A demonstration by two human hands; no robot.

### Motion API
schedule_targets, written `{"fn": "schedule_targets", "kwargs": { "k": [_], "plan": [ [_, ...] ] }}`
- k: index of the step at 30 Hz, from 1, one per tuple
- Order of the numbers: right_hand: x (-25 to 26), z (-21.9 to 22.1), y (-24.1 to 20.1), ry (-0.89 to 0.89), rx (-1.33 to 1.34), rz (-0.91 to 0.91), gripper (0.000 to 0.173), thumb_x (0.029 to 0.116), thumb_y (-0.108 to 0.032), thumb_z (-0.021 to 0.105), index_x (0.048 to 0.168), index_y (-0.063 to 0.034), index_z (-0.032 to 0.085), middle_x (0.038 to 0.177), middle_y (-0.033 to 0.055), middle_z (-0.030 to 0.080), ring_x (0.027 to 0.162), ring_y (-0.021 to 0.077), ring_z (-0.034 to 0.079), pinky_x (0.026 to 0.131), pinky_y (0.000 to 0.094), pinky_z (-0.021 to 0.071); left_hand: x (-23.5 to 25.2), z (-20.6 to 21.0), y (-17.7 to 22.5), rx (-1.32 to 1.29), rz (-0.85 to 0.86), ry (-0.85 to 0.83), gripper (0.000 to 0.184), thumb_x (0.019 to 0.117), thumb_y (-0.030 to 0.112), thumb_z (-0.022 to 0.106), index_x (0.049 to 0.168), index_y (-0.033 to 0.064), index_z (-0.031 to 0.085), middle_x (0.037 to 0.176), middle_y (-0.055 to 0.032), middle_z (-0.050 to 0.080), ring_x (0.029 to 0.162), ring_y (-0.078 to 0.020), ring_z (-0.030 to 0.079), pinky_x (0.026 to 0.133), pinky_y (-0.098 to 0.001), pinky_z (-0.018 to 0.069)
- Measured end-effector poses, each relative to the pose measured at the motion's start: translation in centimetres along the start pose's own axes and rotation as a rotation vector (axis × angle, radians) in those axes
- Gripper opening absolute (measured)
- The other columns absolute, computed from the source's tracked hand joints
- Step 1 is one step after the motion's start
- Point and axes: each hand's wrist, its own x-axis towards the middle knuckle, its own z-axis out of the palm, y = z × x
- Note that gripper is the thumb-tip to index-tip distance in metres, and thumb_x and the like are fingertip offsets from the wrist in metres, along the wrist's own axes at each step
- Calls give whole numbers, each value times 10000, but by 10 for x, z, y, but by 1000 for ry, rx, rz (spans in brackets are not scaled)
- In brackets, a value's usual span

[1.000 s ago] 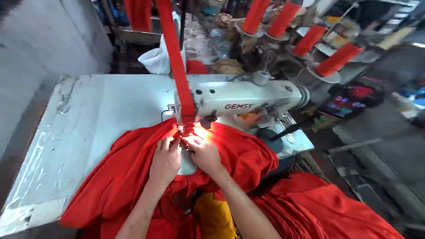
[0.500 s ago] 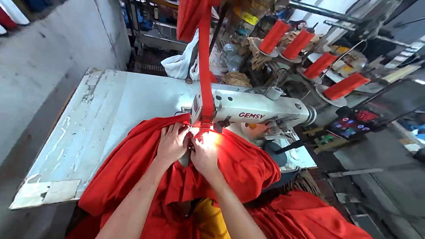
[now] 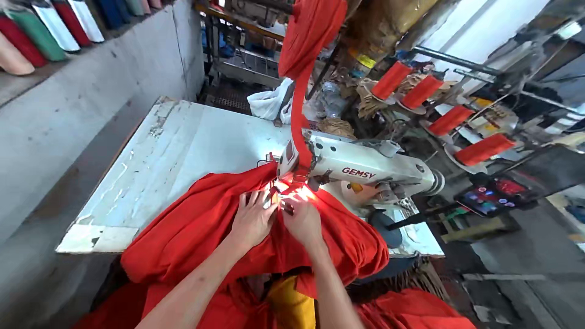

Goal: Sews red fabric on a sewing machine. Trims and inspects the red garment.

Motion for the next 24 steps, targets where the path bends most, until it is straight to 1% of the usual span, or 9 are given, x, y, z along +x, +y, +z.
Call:
{"fn": "schedule_targets", "kwargs": {
  "k": [2,3,5,6,10,16,18,21,24],
  "plan": [
    [-26,14,-19,25,136,65,366,1002,-217,560,1329,-102,676,1248,131,702,1116,284,692,952,504,558,1,-1,1,2,1,-11,400,1023,210,476,1397,247,612,1587,-137,425,1463,-380,374,1124,-663,261],
    [-33,23,-25,29,125,109,429,997,-205,563,1410,-104,614,1297,129,675,1115,284,690,937,495,564,2,-3,1,9,-7,-47,405,1022,203,484,1403,264,604,1605,-131,399,1481,-378,347,1131,-667,248],
    [-32,39,-26,94,-40,166,507,929,-239,620,1431,-168,605,1202,101,680,922,282,716,725,484,585,5,-4,-1,7,-15,-92,404,1024,239,485,1407,303,599,1621,-112,369,1498,-361,312,1146,-668,219],
    [-29,42,-23,113,-96,170,517,909,-255,648,1421,-193,617,1172,94,686,885,284,716,684,487,580,7,-4,-2,-1,-18,-99,388,1030,264,474,1391,310,608,1617,-100,372,1499,-349,307,1149,-665,210],
    [-17,41,-3,150,-111,11,479,874,-197,661,1353,-199,682,1127,98,726,915,307,726,684,518,580,11,-6,-6,-48,-38,-95,345,1021,339,477,1312,295,657,1592,-67,413,1500,-321,317,1173,-661,183],
    [4,40,28,229,-80,-256,391,901,-191,650,1284,-172,726,1172,72,754,986,293,743,764,526,601,19,-3,-6,-49,-28,-20,348,985,367,553,1292,269,682,1560,-78,468,1495,-308,346,1170,-650,208],
    [14,44,34,316,-94,-308,322,899,-197,658,1199,-150,766,1113,68,769,992,272,747,785,507,610,23,-3,5,-29,-105,7,341,988,297,548,1297,269,690,1540,-101,486,1467,-332,379,1162,-649,228],
    [20,48,39,402,-116,-353,269,873,-188,671,1103,-107,784,1011,83,774,940,272,753,760,490,610,28,-6,31,-21,-310,11,381,958,204,573,1323,234,681,1500,-151,507,1391,-390,437,1102,-656,280],
    [14,48,42,384,-69,-380,312,868,-134,681,1166,-144,775,1066,72,775,902,274,759,701,497,615,29,-1,32,-49,-394,52,399,975,195,532,1360,154,631,1397,-165,572,1320,-383,503,1035,-636,351]
  ]
}}
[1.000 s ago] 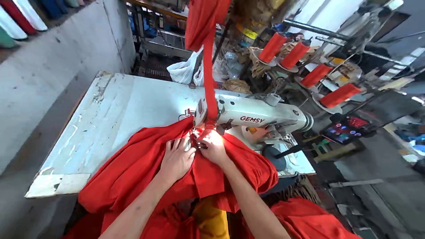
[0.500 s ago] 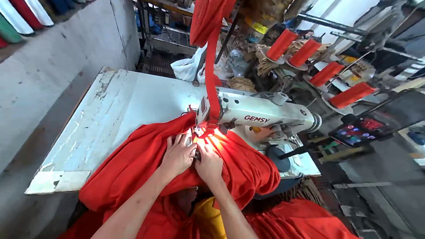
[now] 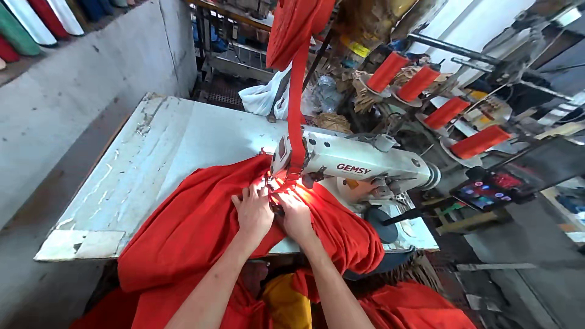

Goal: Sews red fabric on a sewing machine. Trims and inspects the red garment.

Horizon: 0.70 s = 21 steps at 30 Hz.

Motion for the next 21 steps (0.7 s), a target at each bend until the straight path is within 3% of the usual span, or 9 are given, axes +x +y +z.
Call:
{"fn": "schedule_targets", "kwargs": {
  "k": [2,6,10,13,16,18,21],
  "plan": [
    [-5,-3,-3,-19,18,35,337,877,-114,685,1186,-206,783,1059,61,775,864,269,755,661,503,605,3,7,-9,-3,43,33,369,1047,257,449,1351,152,631,1373,-140,601,1312,-356,525,1071,-612,343],
    [-5,-6,-9,-49,-41,111,394,882,-112,670,1247,-233,760,1095,38,777,855,269,758,639,500,598,6,19,-20,-15,173,156,346,1045,270,441,1273,195,691,1307,-150,637,1234,-375,577,1033,-632,362],
    [3,-2,-12,-32,-76,95,355,855,-114,687,1188,-197,779,1070,35,781,873,262,760,643,498,601,17,13,-31,-1,274,128,354,1054,330,434,1203,191,724,1265,-121,656,1211,-346,583,999,-603,383],
    [15,-2,-25,-141,-155,150,288,861,-132,670,1130,-110,770,997,109,766,863,314,750,672,528,590,43,7,-52,-40,409,97,350,1052,346,449,1196,201,733,1221,-103,654,1205,-316,576,1021,-557,402],
    [29,-12,-44,-466,-227,277,432,988,-209,558,1405,-107,603,1260,153,691,1091,342,697,857,536,566,84,6,-75,-41,612,192,269,1020,361,549,1128,235,761,1176,-98,683,1183,-317,609,1008,-562,456],
    [33,-18,-52,-544,-200,321,444,1001,-203,544,1431,-97,574,1317,154,663,1160,340,668,895,539,550,109,8,-82,-44,680,254,243,974,354,604,1098,248,783,1135,-87,690,1158,-312,616,983,-557,470],
    [29,-25,-54,-525,-107,350,424,970,-159,568,1389,-110,613,1314,111,682,1127,310,692,895,525,560,117,1,-75,8,621,296,226,962,284,644,1141,261,780,1122,-85,685,1126,-313,612,956,-557,457]
  ]
}}
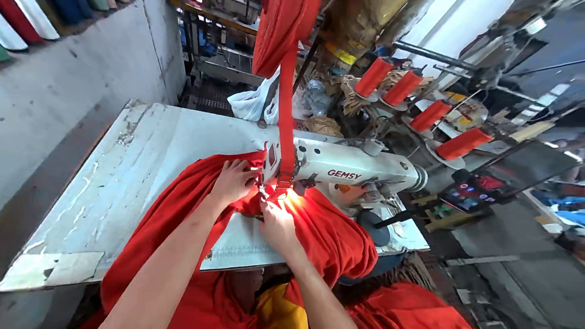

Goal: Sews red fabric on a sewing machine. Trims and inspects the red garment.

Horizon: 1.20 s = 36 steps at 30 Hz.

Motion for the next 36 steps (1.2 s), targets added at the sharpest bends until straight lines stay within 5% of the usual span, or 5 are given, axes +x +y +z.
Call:
{"fn": "schedule_targets", "kwargs": {
  "k": [8,14,22,27,36],
  "plan": [
    [1,8,31,208,101,-165,326,927,-153,612,1222,-117,744,1148,111,756,1074,312,722,871,558,572,-49,-21,58,-533,-357,-47,301,1051,209,506,1204,33,697,1190,-135,699,1095,-218,682,1002,-395,537],
    [38,-17,97,172,97,85,601,956,-538,597,1303,-49,640,1172,175,712,1091,330,697,930,559,547,-25,-10,0,-205,-226,-4,347,1070,341,487,1222,132,720,1281,-82,686,1278,-295,585,1098,-549,422],
    [61,11,92,576,207,-227,274,899,-260,676,1038,-37,757,996,110,758,987,192,727,918,385,584,17,13,-3,-80,-377,17,306,892,477,680,1143,314,746,1348,-32,611,1307,-304,514,1093,-608,362],
    [95,6,74,33,90,-113,470,1020,-376,568,1334,-38,655,1345,198,654,1316,314,582,1141,508,406,34,17,-8,-232,-353,72,172,953,345,665,1022,242,784,1219,-21,680,1240,-286,571,1056,-600,407],
    [55,9,72,206,52,-24,420,1008,-335,530,1276,-58,696,1254,173,706,1215,321,653,1034,541,488,15,14,-3,-324,-315,114,216,998,323,636,1102,177,757,1092,-57,731,1092,-275,658,978,-567,476]
  ]
}}
